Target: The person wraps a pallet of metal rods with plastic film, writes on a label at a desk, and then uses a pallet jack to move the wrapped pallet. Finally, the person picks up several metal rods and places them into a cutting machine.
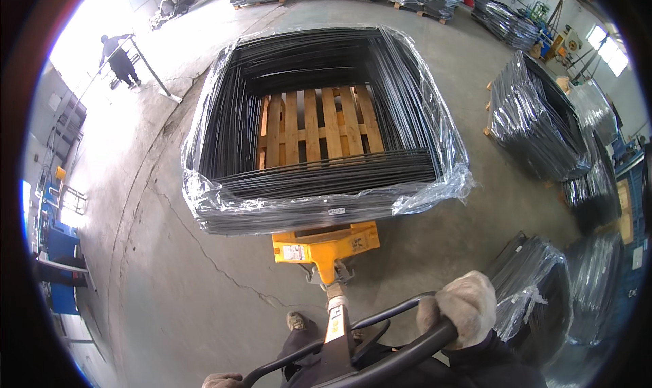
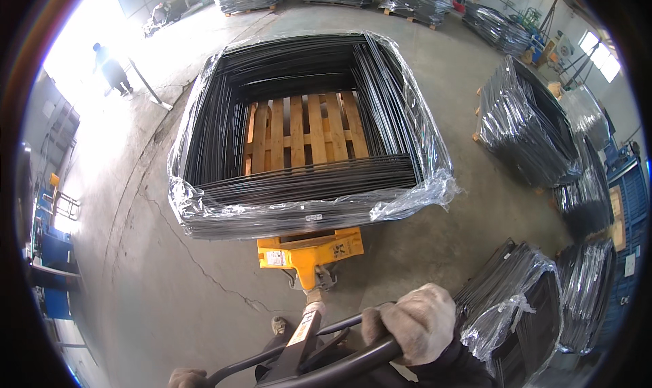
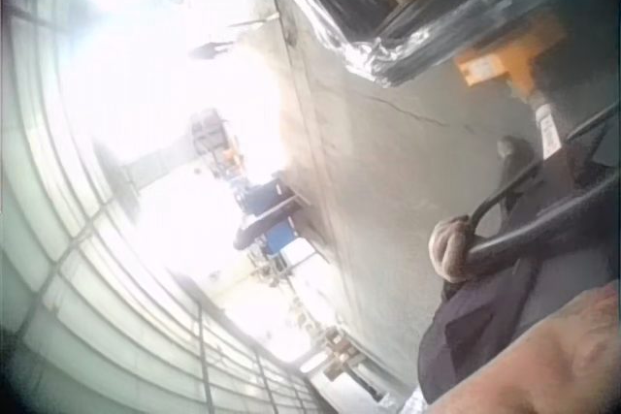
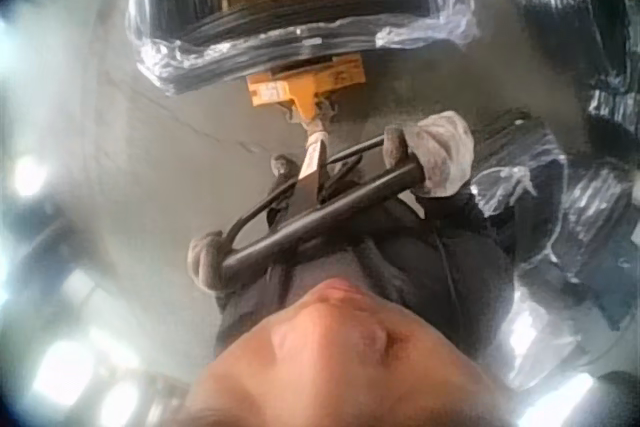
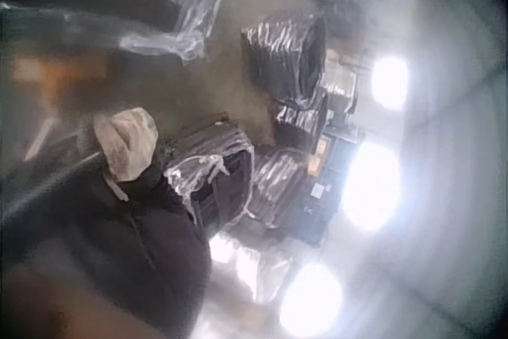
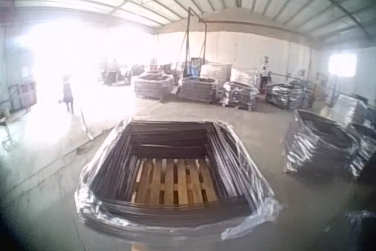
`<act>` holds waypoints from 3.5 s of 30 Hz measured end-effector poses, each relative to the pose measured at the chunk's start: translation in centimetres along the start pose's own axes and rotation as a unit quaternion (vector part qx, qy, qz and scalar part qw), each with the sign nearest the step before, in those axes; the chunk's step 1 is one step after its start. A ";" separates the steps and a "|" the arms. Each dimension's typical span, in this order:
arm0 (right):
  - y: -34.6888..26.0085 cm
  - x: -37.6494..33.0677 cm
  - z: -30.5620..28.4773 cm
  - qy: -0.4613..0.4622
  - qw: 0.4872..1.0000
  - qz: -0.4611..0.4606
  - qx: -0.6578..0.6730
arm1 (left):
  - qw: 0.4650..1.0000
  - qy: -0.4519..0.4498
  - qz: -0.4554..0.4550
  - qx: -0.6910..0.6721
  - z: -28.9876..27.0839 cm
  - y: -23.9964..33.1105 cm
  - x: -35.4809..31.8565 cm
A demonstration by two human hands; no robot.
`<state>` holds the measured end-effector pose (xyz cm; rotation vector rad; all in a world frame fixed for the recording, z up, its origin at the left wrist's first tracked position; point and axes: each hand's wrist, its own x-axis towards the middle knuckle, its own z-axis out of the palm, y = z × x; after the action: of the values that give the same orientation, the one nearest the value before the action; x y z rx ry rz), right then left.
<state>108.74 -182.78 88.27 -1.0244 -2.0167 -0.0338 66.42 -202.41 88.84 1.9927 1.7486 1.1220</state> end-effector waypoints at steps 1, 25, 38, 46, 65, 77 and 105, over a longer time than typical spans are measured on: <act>0.5 0.3 -0.1 -0.009 1.000 -0.004 0.015 | 0.999 0.044 0.031 0.008 0.7 0.5 -0.5; 3.5 1.9 1.1 -0.030 0.992 -0.044 0.115 | 0.974 0.065 -0.036 0.215 3.4 6.4 -1.9; 1.2 -4.2 5.7 0.046 0.997 -0.058 0.037 | 0.891 0.395 -0.219 -0.037 8.2 3.1 -6.5; 0.2 -8.1 11.7 0.162 0.983 -0.075 0.050 | 0.975 0.082 -0.011 0.206 6.3 -1.8 -11.9; -3.0 -16.3 51.6 0.226 0.968 -0.101 0.037 | 0.939 0.280 0.069 0.186 13.8 -47.2 -17.7; -1.1 -19.4 81.0 0.182 0.978 -0.092 -0.040 | 0.938 0.320 0.083 0.107 22.7 -82.4 -12.2; 7.6 15.1 129.5 0.280 0.932 0.017 -0.231 | 0.946 0.209 0.248 -0.013 17.0 -133.7 48.8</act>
<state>21.83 -119.88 13.84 -1.1696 -1.4864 -0.7318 -20.00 -120.12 9.41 2.3859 1.4051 1.8317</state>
